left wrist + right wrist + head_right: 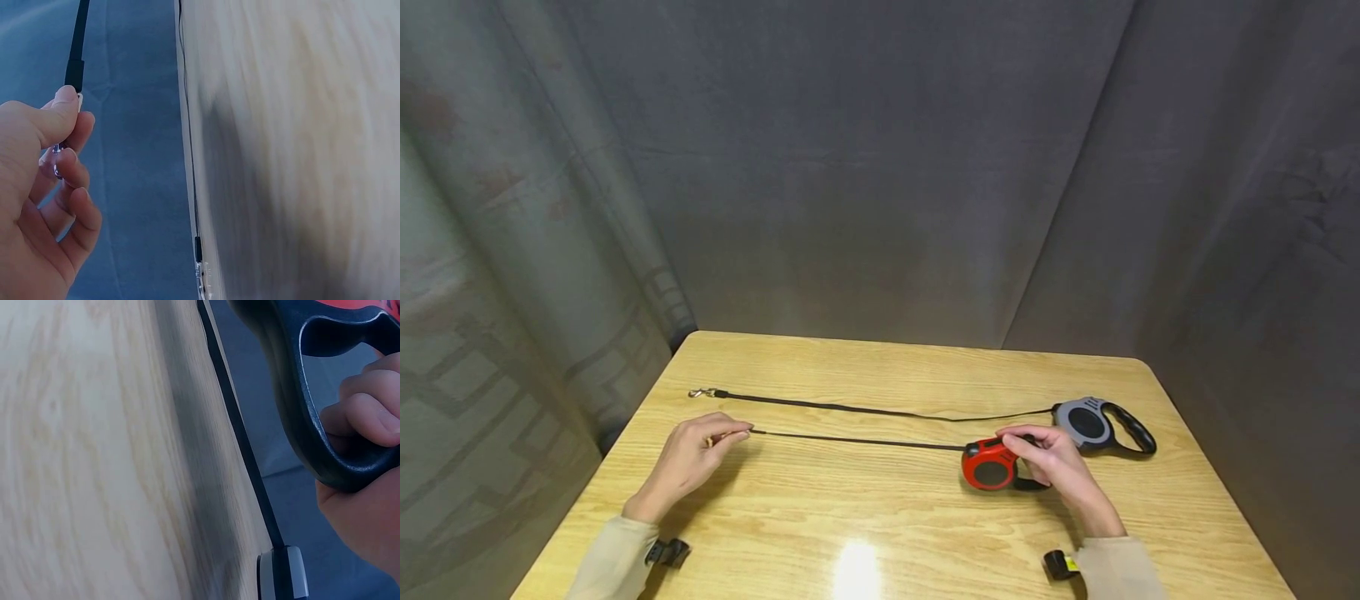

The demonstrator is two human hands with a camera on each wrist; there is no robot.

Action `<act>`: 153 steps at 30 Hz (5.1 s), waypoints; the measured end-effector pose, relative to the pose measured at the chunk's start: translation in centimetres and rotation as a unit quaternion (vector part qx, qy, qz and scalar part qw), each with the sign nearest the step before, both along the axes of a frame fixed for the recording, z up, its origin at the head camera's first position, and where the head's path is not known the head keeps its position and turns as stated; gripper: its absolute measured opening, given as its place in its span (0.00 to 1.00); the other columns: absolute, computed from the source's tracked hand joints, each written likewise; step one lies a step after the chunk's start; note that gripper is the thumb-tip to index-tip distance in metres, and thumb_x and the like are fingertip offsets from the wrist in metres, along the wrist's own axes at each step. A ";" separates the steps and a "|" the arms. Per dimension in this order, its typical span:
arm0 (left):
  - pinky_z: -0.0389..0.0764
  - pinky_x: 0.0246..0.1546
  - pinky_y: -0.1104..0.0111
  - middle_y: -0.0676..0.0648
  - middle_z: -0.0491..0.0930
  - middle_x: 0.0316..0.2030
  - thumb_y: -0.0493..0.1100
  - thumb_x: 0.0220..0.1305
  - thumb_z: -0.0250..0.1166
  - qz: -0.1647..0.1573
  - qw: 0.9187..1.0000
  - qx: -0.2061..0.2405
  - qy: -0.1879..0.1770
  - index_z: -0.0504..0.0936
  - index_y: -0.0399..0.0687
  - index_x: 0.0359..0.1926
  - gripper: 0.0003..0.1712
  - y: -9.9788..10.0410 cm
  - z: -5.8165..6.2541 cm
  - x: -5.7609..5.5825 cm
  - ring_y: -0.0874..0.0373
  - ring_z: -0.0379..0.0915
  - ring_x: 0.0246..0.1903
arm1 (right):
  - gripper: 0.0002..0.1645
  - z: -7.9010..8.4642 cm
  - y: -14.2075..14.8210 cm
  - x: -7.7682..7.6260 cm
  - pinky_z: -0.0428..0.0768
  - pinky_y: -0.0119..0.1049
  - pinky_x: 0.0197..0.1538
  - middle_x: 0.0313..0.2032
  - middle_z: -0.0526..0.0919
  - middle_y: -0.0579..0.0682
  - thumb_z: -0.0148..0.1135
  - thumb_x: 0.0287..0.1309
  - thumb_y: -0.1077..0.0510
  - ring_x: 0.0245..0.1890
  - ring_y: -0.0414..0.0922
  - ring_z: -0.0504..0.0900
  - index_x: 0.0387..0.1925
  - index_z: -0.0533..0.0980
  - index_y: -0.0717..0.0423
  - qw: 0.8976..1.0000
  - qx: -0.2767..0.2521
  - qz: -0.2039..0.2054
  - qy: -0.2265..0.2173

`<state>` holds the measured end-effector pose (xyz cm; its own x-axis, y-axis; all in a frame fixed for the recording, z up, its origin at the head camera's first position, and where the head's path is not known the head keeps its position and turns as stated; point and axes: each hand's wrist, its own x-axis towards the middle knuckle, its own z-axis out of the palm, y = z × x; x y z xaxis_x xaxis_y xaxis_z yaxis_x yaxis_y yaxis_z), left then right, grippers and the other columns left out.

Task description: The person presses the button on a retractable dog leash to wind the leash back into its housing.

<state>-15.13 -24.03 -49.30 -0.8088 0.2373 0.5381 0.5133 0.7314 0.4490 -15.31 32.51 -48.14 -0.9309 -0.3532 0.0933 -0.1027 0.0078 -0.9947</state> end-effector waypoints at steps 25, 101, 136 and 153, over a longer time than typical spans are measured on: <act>0.70 0.27 0.74 0.60 0.87 0.35 0.39 0.67 0.75 0.012 0.999 -0.004 -0.032 0.92 0.57 0.42 0.06 1.0 0.0 -0.1 0.74 0.66 0.25 | 0.26 0.0 -0.5 -0.2 0.46 0.50 0.19 0.21 0.80 0.35 0.53 0.77 0.69 0.17 0.56 0.46 0.47 0.89 0.36 1.000 0.006 -0.002 -0.010; 0.71 0.29 0.75 0.62 0.88 0.37 0.45 0.69 0.74 -0.032 0.998 -0.005 -0.044 0.92 0.60 0.42 0.04 3.5 0.9 -0.1 0.75 0.66 0.25 | 0.25 -0.4 -3.0 -0.4 0.44 0.49 0.20 0.21 0.80 0.34 0.54 0.78 0.66 0.16 0.54 0.44 0.47 0.89 0.35 0.999 -0.001 0.017 -0.029; 0.73 0.30 0.75 0.63 0.88 0.37 0.46 0.70 0.73 -0.043 0.997 -0.010 -0.063 0.92 0.61 0.42 0.03 4.6 0.9 0.1 0.76 0.68 0.26 | 0.21 -0.4 -4.5 -0.2 0.46 0.48 0.19 0.30 0.90 0.38 0.56 0.77 0.64 0.13 0.40 0.51 0.47 0.90 0.37 0.998 0.012 0.023 -0.050; 0.71 0.29 0.76 0.63 0.87 0.35 0.45 0.69 0.74 -0.058 0.996 -0.013 -0.065 0.92 0.59 0.42 0.03 5.3 0.3 0.2 0.76 0.65 0.24 | 0.20 -0.6 -5.3 -0.3 0.50 0.43 0.18 0.33 0.91 0.38 0.59 0.76 0.63 0.13 0.29 0.60 0.45 0.90 0.34 0.997 0.035 0.015 -0.062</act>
<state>-14.90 -18.74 -49.03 -0.8382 0.3453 0.4221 0.5328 0.6834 0.4991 -15.65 27.17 -48.72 -0.9225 -0.3830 -0.0473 0.0192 0.0770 -0.9968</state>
